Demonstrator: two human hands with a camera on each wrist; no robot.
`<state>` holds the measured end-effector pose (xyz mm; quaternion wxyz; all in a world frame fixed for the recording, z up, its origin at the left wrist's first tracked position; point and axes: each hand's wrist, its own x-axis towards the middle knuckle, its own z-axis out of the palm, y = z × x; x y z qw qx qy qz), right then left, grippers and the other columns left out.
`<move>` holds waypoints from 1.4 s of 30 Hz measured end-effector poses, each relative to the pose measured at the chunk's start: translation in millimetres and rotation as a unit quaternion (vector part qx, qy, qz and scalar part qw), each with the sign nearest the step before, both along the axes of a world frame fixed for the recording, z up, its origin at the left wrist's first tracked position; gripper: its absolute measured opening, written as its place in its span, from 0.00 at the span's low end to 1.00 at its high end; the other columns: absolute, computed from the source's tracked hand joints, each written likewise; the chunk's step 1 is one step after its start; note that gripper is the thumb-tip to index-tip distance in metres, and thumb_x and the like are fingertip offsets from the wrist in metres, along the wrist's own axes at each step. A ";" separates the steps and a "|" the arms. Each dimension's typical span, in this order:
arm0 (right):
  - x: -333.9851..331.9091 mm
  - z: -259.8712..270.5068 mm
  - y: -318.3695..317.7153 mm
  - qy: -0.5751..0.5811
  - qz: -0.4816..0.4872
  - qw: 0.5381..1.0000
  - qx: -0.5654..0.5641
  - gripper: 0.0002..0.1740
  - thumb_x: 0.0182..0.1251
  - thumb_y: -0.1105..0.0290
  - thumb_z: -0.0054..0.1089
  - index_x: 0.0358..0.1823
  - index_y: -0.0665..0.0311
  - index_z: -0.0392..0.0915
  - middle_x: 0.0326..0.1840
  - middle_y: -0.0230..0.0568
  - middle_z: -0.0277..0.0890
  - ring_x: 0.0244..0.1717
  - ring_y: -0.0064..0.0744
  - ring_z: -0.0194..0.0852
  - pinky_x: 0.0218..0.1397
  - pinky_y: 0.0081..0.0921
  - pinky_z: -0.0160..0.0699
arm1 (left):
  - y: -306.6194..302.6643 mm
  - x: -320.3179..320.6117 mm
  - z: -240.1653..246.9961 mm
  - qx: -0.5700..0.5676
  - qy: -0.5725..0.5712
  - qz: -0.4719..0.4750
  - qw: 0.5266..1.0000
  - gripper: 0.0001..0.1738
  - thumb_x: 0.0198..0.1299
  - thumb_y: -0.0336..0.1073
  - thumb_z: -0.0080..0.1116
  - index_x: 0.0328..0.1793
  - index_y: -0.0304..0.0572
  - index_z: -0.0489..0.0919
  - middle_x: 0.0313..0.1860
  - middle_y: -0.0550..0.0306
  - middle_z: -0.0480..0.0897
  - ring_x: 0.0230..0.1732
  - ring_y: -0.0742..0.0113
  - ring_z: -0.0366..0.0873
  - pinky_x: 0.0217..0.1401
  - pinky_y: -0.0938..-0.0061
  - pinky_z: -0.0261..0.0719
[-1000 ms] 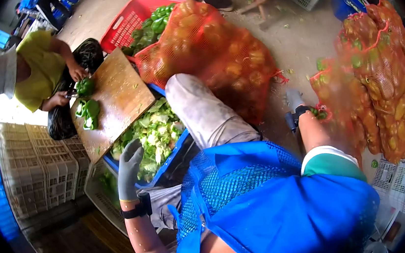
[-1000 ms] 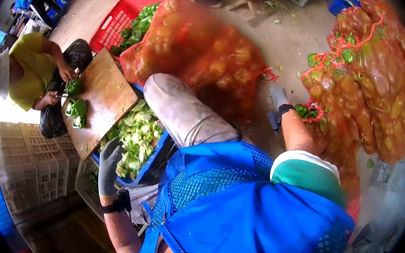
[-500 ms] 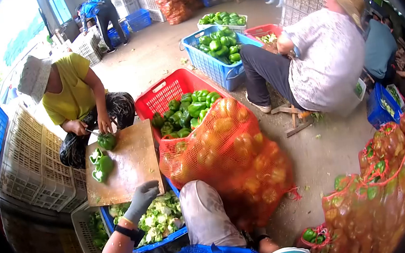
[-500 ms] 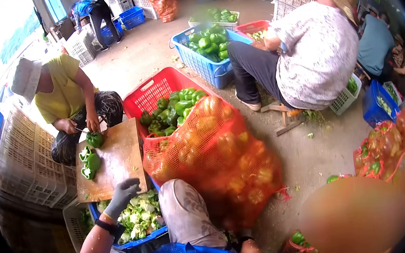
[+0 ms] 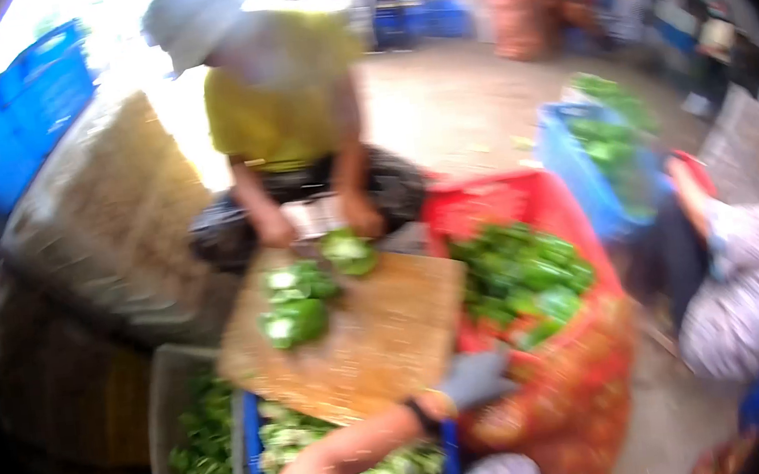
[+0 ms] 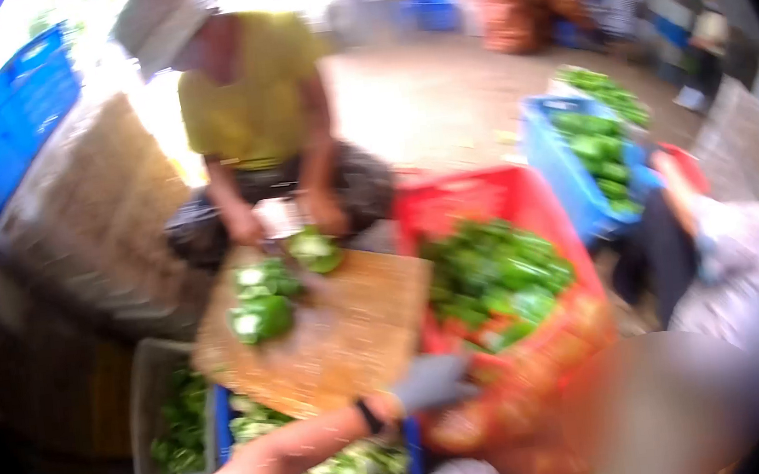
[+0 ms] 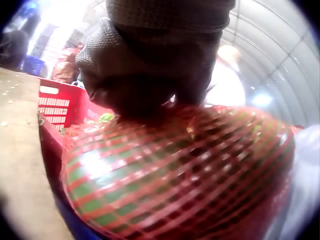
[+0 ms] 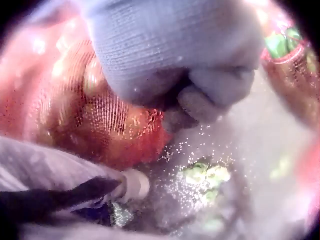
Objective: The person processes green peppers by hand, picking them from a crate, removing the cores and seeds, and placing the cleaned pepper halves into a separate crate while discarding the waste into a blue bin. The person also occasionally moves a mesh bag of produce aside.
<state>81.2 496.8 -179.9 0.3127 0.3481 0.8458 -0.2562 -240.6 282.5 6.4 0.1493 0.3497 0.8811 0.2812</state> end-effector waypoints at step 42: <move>-23.5 661.8 68.4 0.174 -0.434 0.861 -0.200 0.09 0.59 0.69 0.51 0.23 0.65 0.74 0.10 0.26 0.60 0.08 0.16 0.51 0.12 0.17 0.47 | 90.8 -74.8 305.4 0.376 -0.528 0.297 0.701 0.13 0.65 0.46 0.55 0.30 0.49 0.74 0.19 0.69 0.70 0.14 0.78 0.60 0.15 0.81 0.57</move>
